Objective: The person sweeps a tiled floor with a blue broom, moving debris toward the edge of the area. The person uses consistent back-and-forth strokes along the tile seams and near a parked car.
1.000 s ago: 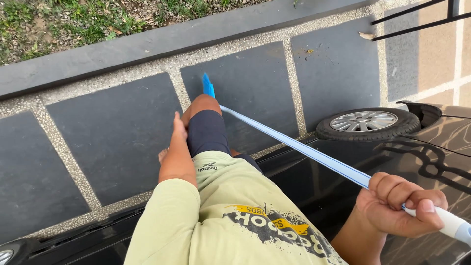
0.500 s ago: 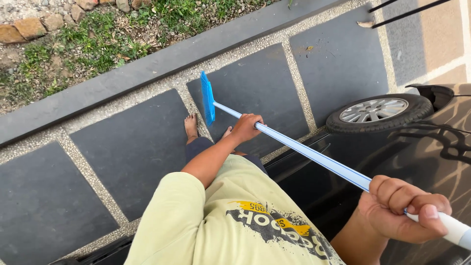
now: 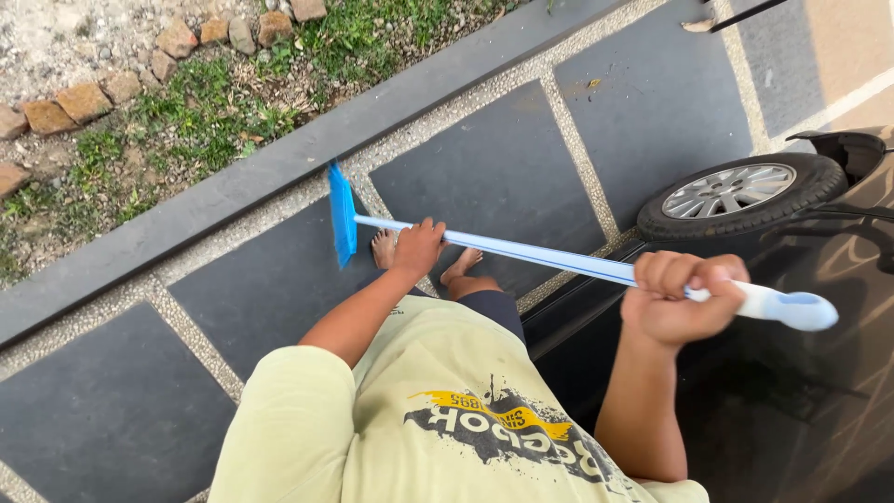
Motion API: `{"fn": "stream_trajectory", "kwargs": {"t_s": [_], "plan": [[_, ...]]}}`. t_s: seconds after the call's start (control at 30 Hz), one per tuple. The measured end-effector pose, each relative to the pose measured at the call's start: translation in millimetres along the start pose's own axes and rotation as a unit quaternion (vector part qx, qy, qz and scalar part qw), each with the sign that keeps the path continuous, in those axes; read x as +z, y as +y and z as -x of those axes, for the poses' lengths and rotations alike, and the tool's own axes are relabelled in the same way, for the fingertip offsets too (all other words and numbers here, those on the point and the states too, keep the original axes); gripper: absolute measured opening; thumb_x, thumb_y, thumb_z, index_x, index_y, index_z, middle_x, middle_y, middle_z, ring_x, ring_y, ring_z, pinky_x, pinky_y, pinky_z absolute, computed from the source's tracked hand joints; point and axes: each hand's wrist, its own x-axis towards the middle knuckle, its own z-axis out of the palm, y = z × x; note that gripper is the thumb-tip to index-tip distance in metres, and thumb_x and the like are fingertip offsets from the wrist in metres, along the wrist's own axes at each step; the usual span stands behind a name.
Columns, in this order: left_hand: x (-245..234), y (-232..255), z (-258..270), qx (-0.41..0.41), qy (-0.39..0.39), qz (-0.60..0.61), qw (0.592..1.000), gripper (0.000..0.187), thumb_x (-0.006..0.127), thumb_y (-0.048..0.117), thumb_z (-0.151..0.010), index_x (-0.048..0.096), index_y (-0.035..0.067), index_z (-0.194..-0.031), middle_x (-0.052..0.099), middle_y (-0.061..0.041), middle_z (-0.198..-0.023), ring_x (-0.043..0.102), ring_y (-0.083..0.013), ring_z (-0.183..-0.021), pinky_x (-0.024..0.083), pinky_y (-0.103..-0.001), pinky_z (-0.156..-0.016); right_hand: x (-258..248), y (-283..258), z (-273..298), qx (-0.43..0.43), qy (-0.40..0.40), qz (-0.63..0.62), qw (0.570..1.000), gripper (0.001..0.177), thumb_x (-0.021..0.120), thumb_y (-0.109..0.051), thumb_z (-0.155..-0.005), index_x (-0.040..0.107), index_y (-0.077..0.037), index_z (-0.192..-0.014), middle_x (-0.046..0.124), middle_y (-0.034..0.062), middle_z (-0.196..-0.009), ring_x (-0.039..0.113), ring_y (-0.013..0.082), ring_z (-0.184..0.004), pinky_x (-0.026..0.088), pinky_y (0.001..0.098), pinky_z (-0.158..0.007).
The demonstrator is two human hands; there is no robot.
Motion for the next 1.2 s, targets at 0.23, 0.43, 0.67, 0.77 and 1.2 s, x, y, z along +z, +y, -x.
{"fn": "stream_trajectory", "kwargs": {"t_s": [0.23,0.43,0.67,0.77,1.2], "plan": [[76.3,27.7,-68.6,-0.012,0.004,0.005,1.0,0.019,0.076,0.025,-0.083,0.067,0.009,-0.088,0.073,-0.012,-0.085,0.073,-0.0319,-0.083,0.055,-0.047,-0.069,1.6,22.5,-12.4,-0.016,-0.003,0.026,1.0,0.016,0.038,-0.012,-0.094,0.029,-0.01,-0.08,0.026,0.0029,-0.051,0.018,0.0127,-0.044,0.02,0.0322,-0.044],[107.8,97.9,-160.3,0.009,0.036,0.058,0.998,0.012,0.074,0.015,-0.082,0.065,0.008,-0.087,0.073,-0.012,-0.088,0.072,-0.034,-0.085,0.055,-0.049,-0.074,-52.7,15.1,-49.1,-0.071,-0.06,0.036,0.995,0.017,0.04,-0.01,-0.089,0.031,-0.008,-0.075,0.027,0.0036,-0.051,0.02,0.0095,-0.04,0.02,0.0282,-0.041],[128.0,195.3,-261.5,0.007,-0.051,0.115,0.992,0.028,0.072,0.019,-0.082,0.057,0.008,-0.103,0.071,-0.017,-0.1,0.07,-0.0396,-0.094,0.056,-0.053,-0.077,-100.2,-2.7,-86.6,-0.191,-0.09,0.068,0.975,0.014,0.042,-0.005,-0.084,0.032,-0.004,-0.075,0.03,0.0039,-0.05,0.021,0.0098,-0.042,0.021,0.0311,-0.041],[115.8,233.7,-275.7,0.038,-0.044,0.204,0.977,0.037,0.07,0.026,-0.086,0.057,0.015,-0.119,0.071,-0.016,-0.101,0.069,-0.0418,-0.096,0.056,-0.055,-0.077,-107.8,-17.0,-102.0,-0.234,-0.108,0.069,0.964,0.014,0.043,-0.004,-0.085,0.033,-0.003,-0.075,0.03,0.0036,-0.049,0.022,0.0095,-0.041,0.02,0.0309,-0.04],[15.0,248.0,-186.9,0.232,0.038,0.154,0.96,0.029,0.072,0.038,-0.092,0.064,0.018,-0.112,0.072,-0.009,-0.081,0.071,-0.0357,-0.08,0.052,-0.052,-0.065,-143.5,-117.1,-74.6,-0.221,-0.089,0.111,0.965,0.025,0.037,-0.022,-0.1,0.028,-0.013,-0.079,0.023,-0.0031,-0.049,0.013,0.0068,-0.041,0.015,0.0263,-0.037]]}}
